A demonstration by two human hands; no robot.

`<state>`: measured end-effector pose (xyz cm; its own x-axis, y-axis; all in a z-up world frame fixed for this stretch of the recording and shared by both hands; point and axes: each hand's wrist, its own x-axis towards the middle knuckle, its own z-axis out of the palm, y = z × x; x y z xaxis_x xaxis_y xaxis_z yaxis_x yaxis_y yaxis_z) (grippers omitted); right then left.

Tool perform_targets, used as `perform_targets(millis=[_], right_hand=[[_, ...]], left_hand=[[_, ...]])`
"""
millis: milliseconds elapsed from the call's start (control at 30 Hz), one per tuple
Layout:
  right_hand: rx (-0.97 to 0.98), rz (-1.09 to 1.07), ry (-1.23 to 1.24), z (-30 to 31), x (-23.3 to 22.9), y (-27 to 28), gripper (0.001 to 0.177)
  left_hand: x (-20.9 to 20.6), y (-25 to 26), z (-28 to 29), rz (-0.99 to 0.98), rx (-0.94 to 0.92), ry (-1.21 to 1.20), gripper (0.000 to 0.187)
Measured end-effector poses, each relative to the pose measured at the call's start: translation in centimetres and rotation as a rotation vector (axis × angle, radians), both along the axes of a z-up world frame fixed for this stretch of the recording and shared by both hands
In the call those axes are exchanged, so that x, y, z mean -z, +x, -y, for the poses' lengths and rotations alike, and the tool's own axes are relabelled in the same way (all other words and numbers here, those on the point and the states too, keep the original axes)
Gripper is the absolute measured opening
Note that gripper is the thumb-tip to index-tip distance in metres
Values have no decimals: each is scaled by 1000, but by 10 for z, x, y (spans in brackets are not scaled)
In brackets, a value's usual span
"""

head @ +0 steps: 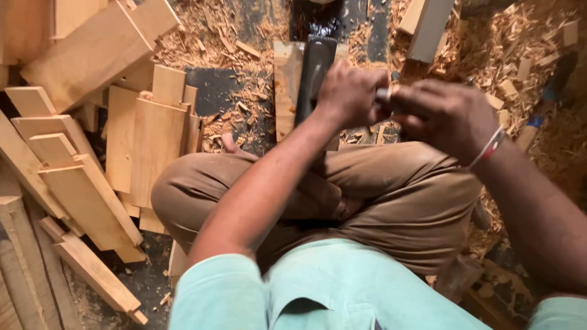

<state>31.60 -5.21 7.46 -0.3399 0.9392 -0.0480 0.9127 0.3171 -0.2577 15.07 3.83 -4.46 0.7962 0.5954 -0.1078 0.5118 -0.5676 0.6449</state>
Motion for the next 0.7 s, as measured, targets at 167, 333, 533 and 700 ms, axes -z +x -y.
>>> perform_targets(millis=[167,333,533,700], right_hand=[[-1,-81,-99,48,-14,-27,27],[-8,-62,33,-7,-13,-4,20],[-19,-50,-59,3,-4,-8,23],[44,-48,-9,55,-25,-40,30]], left_hand=[[-11,-43,76,16,12,-71,21],[19,11,-17,204,-33,127,38],[7,-11,22,44,-83,65,29],[-13,-32,57,-27,37,-132,24]])
